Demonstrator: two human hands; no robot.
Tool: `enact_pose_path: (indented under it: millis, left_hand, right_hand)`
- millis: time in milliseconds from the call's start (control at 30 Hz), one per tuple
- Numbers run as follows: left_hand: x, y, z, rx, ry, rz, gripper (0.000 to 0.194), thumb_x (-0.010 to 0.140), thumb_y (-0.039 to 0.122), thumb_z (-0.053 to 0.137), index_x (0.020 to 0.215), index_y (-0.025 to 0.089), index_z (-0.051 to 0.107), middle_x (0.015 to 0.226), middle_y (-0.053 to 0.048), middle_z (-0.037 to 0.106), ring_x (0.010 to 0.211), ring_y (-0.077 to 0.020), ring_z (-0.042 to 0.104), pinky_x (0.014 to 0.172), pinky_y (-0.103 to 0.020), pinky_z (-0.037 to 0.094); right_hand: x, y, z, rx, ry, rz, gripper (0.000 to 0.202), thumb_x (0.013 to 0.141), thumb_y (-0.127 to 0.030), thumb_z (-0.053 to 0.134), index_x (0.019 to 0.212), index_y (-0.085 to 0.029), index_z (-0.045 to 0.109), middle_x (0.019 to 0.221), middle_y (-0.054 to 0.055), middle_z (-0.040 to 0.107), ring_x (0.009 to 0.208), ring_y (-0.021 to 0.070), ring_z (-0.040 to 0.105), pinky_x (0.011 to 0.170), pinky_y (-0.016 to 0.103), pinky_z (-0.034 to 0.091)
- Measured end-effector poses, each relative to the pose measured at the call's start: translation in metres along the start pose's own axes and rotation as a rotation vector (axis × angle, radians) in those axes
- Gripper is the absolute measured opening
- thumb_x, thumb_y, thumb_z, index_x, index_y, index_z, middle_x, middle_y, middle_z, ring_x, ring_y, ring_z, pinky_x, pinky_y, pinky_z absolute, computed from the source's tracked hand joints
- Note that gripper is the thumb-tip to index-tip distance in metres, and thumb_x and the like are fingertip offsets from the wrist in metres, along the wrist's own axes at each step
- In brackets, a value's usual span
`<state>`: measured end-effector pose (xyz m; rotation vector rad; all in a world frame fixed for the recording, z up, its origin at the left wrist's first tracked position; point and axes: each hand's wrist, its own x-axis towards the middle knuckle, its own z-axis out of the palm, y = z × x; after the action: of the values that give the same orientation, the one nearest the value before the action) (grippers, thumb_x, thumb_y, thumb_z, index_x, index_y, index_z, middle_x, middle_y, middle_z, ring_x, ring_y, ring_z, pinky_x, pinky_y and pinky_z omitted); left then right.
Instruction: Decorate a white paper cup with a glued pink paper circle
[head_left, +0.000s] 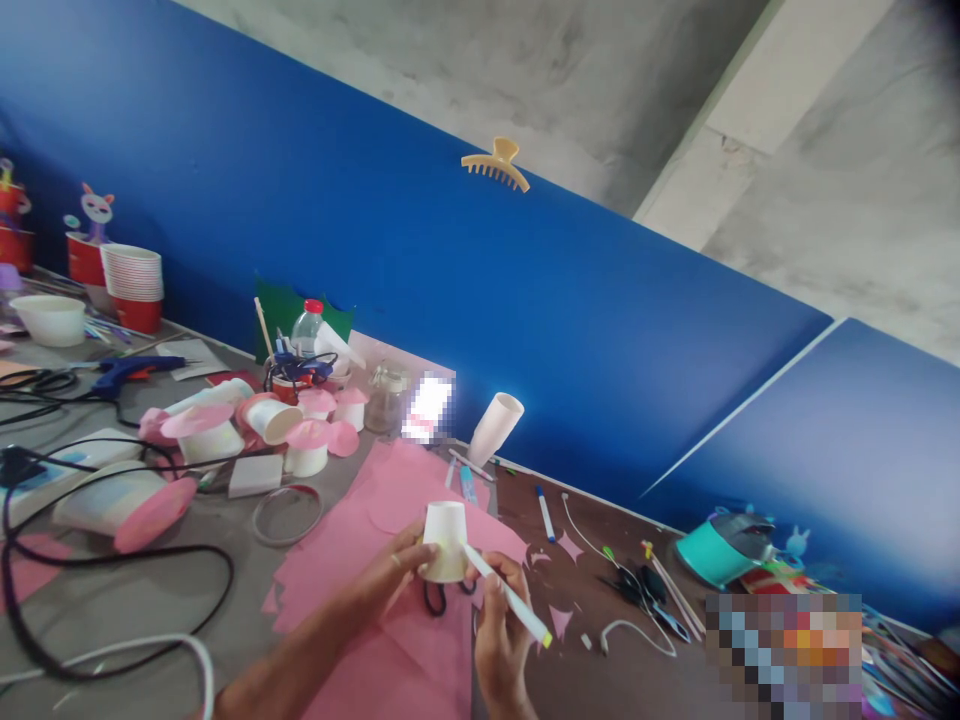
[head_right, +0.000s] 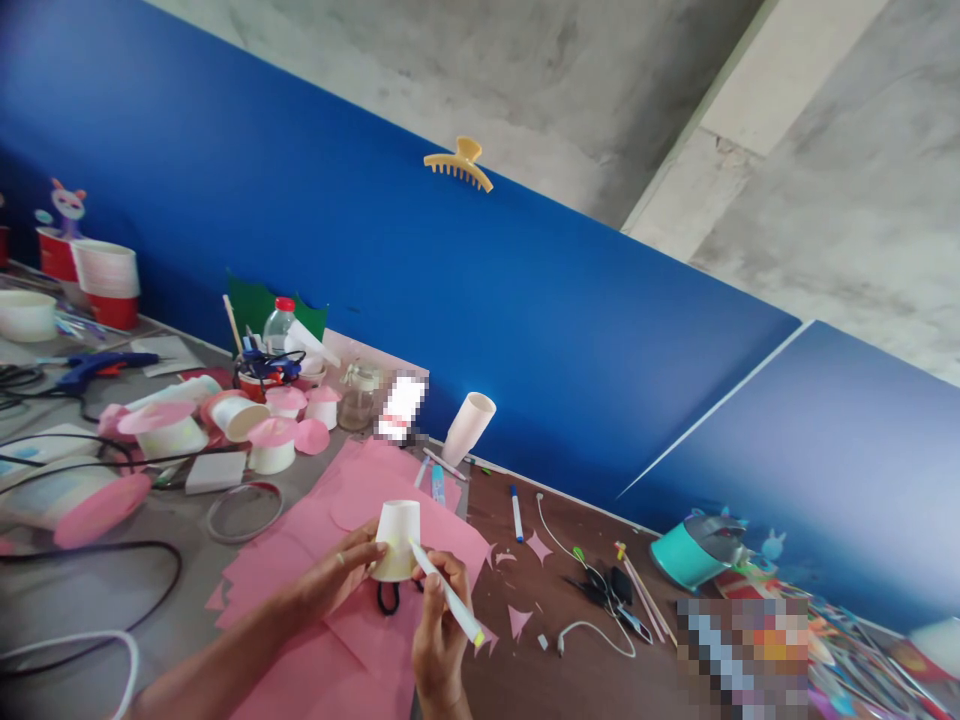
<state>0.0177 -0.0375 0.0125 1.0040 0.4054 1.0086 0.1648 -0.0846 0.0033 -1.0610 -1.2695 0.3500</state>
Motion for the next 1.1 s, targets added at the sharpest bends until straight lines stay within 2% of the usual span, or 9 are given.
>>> enact_pose_path:
  millis: [167,267,667,833,1100]
  left_hand:
    - [-0.001,0.002,-0.001,-0.021,-0.009,0.015,0.032,0.084,0.033,0.061,0.11,0.016,0.067,0.094,-0.008,0.071,0.083,-0.0217,0.063,0.076,-0.031,0.046]
    - [-0.001,0.001,-0.002,-0.019,-0.011,0.019,0.034,0.084,0.033,0.061,0.113,0.016,0.066,0.093,-0.007,0.071,0.085,-0.0227,0.063,0.077,-0.032,0.046]
    - [0.0,-0.002,-0.004,0.005,0.002,0.0,0.033,0.081,0.031,0.06,0.109,0.015,0.068,0.09,-0.007,0.071,0.077,-0.0212,0.062,0.068,-0.03,0.045]
    - [-0.001,0.001,-0.001,-0.021,0.006,-0.013,0.032,0.081,0.028,0.061,0.109,0.016,0.068,0.093,-0.008,0.071,0.084,-0.022,0.063,0.075,-0.03,0.045]
    - [-0.003,0.01,0.005,-0.005,-0.044,-0.005,0.03,0.083,0.029,0.057,0.107,0.015,0.068,0.089,-0.007,0.071,0.086,-0.0248,0.063,0.07,-0.031,0.046]
  right_hand:
    - [0.0,0.002,-0.001,0.019,0.03,0.02,0.031,0.094,-0.046,0.048,0.086,-0.019,0.062,0.069,0.0,0.058,0.059,0.0151,0.052,0.053,0.027,0.043]
    - [0.0,0.004,-0.001,0.03,0.039,0.011,0.031,0.095,-0.045,0.048,0.087,-0.019,0.062,0.069,0.0,0.058,0.06,0.015,0.054,0.054,0.026,0.043]
    - [0.001,0.001,-0.001,-0.016,0.043,-0.041,0.028,0.096,-0.041,0.048,0.085,-0.019,0.062,0.068,0.0,0.058,0.056,0.013,0.05,0.05,0.024,0.04]
    - [0.002,0.0,-0.001,-0.048,0.034,-0.067,0.028,0.096,-0.04,0.047,0.083,-0.02,0.062,0.067,0.0,0.058,0.052,0.0117,0.047,0.048,0.023,0.037]
    - [0.003,-0.001,-0.001,-0.025,0.023,-0.066,0.028,0.097,-0.04,0.047,0.084,-0.019,0.061,0.07,0.001,0.06,0.059,0.0135,0.054,0.054,0.025,0.044]
